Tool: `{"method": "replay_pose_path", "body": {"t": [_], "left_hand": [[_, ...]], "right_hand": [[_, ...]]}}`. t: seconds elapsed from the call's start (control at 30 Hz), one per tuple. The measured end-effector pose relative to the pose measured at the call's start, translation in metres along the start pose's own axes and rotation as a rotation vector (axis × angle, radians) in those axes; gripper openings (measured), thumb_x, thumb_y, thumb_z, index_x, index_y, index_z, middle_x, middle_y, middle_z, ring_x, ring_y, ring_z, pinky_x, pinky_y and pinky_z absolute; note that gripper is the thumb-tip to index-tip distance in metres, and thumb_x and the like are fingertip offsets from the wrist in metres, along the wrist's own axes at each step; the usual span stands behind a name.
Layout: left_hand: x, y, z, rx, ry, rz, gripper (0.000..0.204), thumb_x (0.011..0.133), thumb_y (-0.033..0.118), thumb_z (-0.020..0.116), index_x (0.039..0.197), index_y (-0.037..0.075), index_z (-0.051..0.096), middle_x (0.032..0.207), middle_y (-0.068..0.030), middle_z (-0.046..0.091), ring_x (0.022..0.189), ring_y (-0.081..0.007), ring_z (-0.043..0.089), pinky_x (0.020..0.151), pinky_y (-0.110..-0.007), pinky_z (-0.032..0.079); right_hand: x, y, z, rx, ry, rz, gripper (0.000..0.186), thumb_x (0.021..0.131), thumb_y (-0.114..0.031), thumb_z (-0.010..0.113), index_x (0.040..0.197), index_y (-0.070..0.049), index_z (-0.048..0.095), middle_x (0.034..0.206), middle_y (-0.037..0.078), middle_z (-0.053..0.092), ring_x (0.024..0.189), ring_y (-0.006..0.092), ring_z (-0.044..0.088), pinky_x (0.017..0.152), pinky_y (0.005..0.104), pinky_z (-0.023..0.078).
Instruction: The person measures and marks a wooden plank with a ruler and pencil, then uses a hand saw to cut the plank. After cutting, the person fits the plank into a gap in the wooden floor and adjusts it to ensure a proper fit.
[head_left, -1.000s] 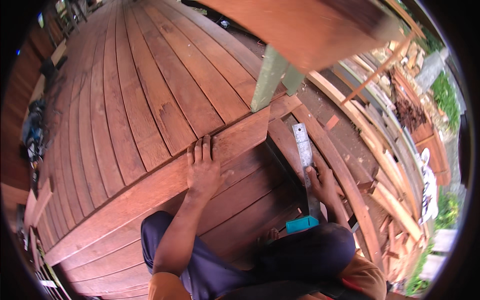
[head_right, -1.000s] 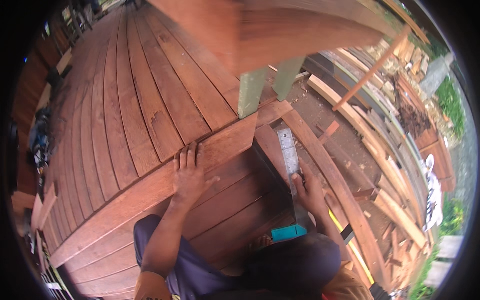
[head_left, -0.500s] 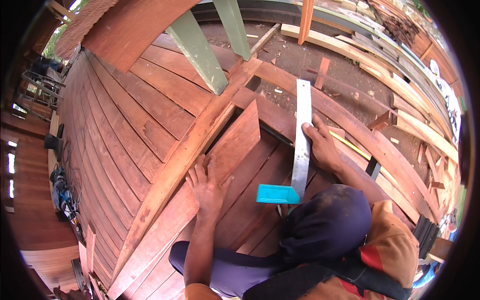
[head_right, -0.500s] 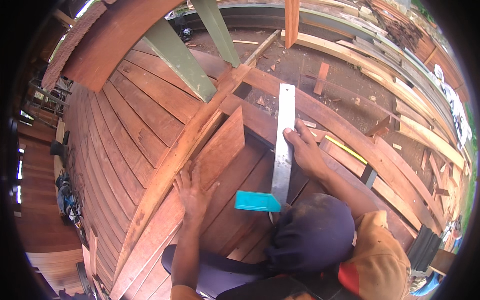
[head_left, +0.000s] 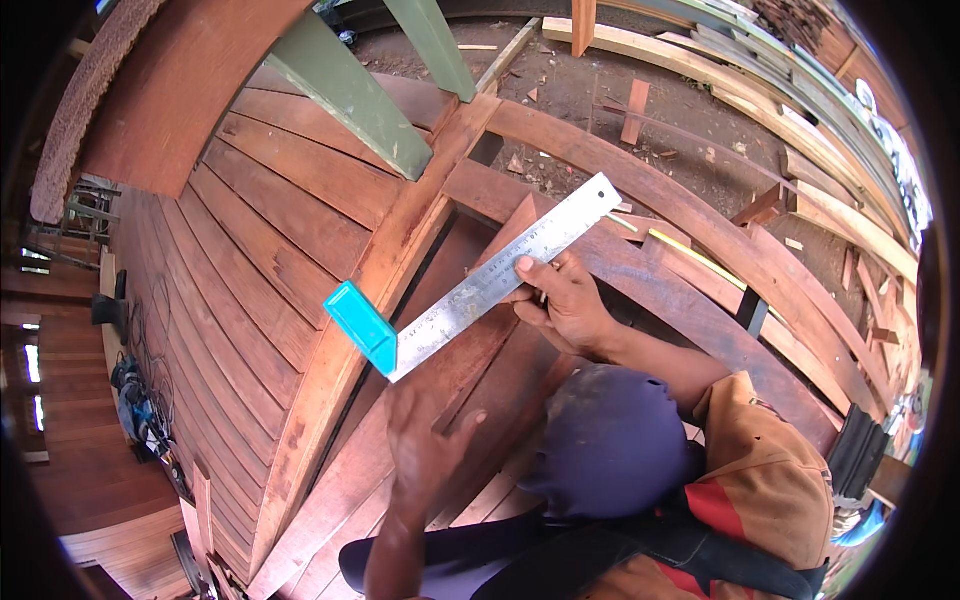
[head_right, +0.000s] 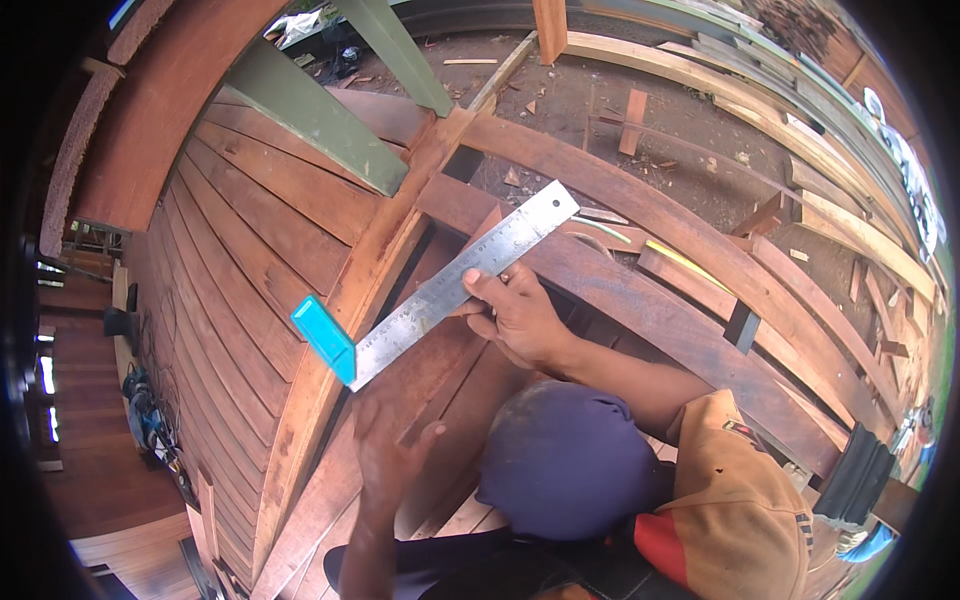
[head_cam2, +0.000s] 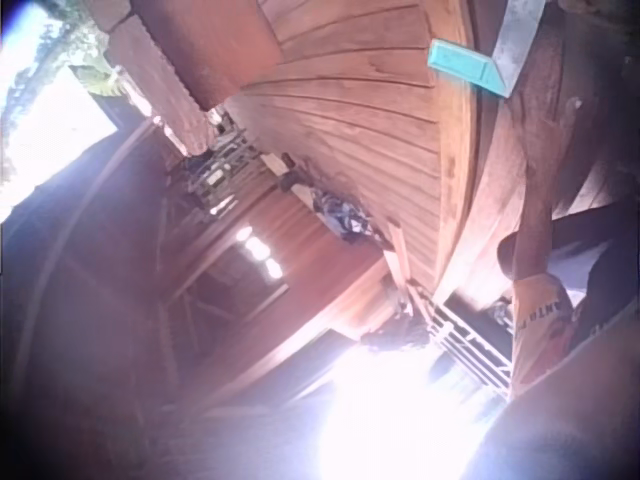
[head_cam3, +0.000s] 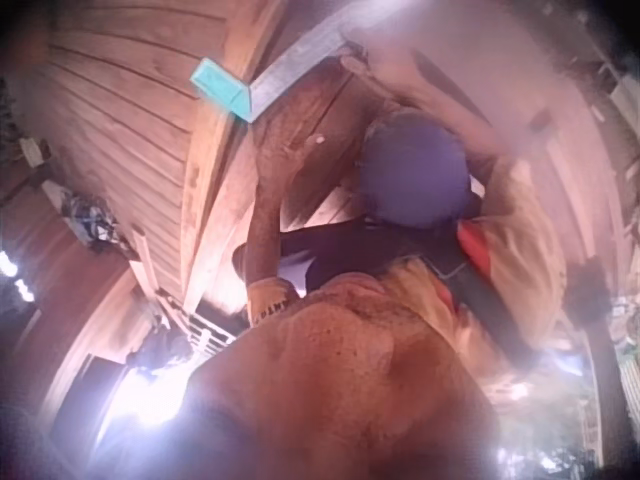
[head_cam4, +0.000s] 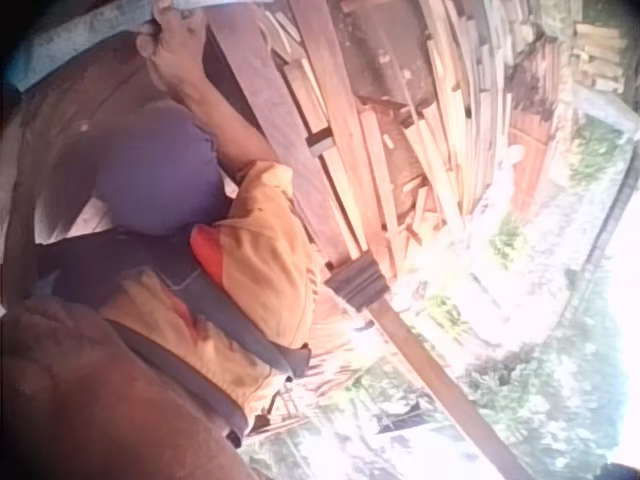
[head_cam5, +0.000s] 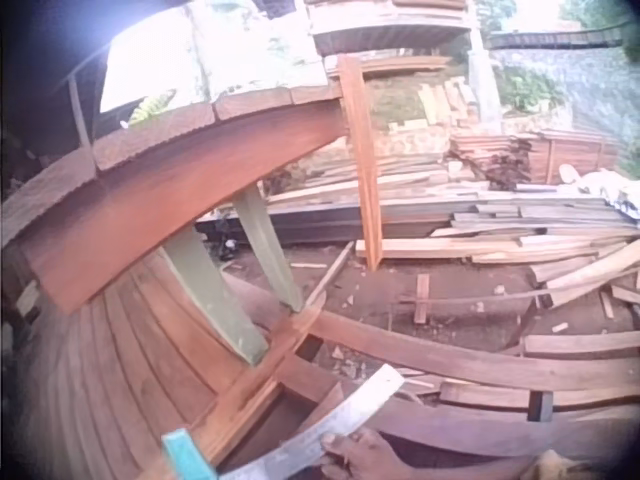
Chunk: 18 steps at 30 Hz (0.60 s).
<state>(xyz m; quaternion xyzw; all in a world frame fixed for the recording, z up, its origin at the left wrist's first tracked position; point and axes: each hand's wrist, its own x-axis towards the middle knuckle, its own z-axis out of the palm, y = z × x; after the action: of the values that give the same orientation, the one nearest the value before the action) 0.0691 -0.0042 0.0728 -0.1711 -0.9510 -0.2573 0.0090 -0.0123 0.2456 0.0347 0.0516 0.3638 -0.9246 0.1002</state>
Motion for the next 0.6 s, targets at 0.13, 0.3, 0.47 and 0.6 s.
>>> {"method": "replay_pose_path", "body": {"t": [0.13,0.3,0.47,0.6], "left_hand": [[-0.014,0.033,-0.01,-0.097,-0.033,0.161,0.053,0.073,0.03,0.091,0.113,0.003,0.07,0.113,-0.0156,0.068,0.107,-0.0369,0.064,0.102,-0.052,0.046],[0.0,0.003,0.005,0.382,0.04,-0.059,0.088,0.082,0.056,0.076,0.145,0.0,0.052,0.156,-0.027,0.041,0.145,-0.0458,0.039,0.118,-0.061,0.031],[0.029,-0.027,0.043,0.469,-0.057,-0.129,0.065,0.099,0.026,0.049,0.156,-0.002,0.036,0.142,-0.0266,0.053,0.128,-0.043,0.054,0.107,-0.063,0.038],[-0.007,-0.029,0.056,0.472,0.032,-0.068,0.066,0.098,0.027,0.05,0.157,0.0,0.036,0.137,-0.0255,0.054,0.126,-0.0436,0.052,0.105,-0.065,0.039]], "right_hand": [[0.013,-0.021,-0.006,-0.418,0.307,-0.266,0.027,0.104,-0.017,0.059,0.125,-0.001,0.055,0.113,0.014,0.067,0.107,0.0248,0.069,0.073,0.0362,0.052],[0.036,-0.058,-0.06,-1.444,0.487,-0.761,0.039,0.101,-0.019,0.06,0.136,-0.003,0.052,0.127,0.02,0.059,0.116,0.0359,0.063,0.093,0.0454,0.049],[0.04,-0.104,-0.128,-1.322,0.3,-0.7,0.051,0.102,-0.033,0.063,0.144,-0.008,0.049,0.141,0.023,0.051,0.123,0.0409,0.058,0.105,0.0493,0.044],[0.031,-0.091,-0.113,-1.206,0.107,-0.631,0.057,0.103,-0.04,0.063,0.147,-0.008,0.047,0.146,0.025,0.048,0.125,0.0432,0.055,0.11,0.0505,0.043]]}}
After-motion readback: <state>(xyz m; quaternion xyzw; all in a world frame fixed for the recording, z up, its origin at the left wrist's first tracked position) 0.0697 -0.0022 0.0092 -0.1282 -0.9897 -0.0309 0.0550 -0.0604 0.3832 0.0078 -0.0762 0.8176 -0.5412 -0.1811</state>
